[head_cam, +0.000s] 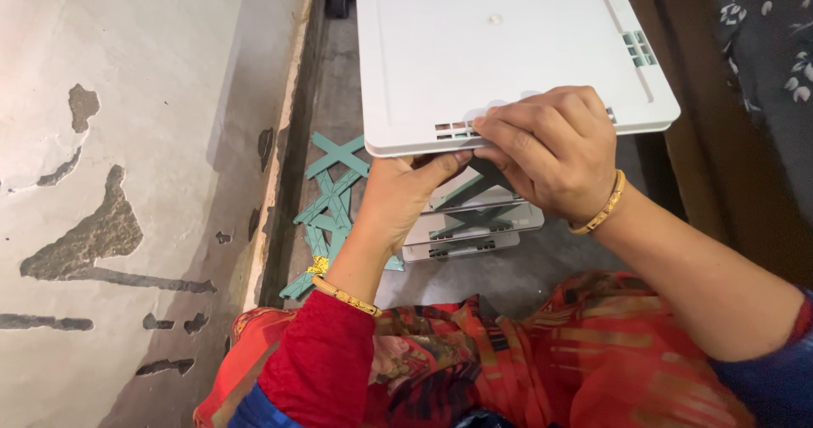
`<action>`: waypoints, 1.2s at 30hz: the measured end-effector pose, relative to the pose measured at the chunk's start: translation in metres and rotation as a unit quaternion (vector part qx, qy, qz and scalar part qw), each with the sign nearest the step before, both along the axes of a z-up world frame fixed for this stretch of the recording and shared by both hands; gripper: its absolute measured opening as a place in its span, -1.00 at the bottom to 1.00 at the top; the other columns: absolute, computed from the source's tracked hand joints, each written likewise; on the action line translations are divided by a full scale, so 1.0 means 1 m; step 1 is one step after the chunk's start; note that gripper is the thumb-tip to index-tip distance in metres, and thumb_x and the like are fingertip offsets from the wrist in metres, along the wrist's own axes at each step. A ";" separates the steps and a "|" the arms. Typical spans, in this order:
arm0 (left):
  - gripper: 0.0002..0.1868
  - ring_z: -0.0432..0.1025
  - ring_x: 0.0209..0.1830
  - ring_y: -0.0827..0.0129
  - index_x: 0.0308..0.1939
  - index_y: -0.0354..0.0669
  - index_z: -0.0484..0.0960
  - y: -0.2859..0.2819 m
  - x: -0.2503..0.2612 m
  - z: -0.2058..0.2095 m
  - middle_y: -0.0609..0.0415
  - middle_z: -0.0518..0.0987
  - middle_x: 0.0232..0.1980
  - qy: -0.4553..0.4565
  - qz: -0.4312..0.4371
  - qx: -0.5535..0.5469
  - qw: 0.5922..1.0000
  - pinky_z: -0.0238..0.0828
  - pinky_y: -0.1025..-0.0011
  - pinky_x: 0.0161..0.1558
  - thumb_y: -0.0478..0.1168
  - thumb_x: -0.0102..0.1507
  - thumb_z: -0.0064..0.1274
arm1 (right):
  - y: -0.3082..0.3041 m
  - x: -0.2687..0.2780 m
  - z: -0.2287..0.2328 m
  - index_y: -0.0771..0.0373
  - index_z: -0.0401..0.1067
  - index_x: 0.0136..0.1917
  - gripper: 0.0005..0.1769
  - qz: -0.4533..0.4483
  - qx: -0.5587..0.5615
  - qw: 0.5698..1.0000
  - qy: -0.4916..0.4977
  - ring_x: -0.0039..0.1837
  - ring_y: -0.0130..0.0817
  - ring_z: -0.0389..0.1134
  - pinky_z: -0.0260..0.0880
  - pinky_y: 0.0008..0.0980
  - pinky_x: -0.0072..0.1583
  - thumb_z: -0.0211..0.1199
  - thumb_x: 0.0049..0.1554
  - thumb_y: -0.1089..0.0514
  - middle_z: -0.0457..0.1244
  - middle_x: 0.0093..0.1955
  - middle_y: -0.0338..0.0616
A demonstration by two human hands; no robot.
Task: The person assembles a stack of white plastic trays with teal X-shaped supports. They pick up each support, align it with the tray edges, and press it into place, repeating the process for multiple units.
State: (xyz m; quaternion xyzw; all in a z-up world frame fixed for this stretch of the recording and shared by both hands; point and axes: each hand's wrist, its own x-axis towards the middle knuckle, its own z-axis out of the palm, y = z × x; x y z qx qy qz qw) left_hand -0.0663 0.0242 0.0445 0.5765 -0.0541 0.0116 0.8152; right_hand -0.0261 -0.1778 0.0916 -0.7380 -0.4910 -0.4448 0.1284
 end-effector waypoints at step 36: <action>-0.76 0.53 -0.37 0.19 -0.36 -0.04 0.69 0.048 -0.041 0.043 0.10 0.60 -0.42 -0.227 0.179 0.684 0.670 0.39 0.22 -0.37 0.00 0.18 0.32 | -0.002 0.002 -0.007 0.19 0.48 0.23 -0.44 -0.051 -0.054 0.997 -0.012 0.18 -0.22 0.33 0.22 -0.11 0.32 0.44 0.22 -0.25 0.31 0.18 -0.21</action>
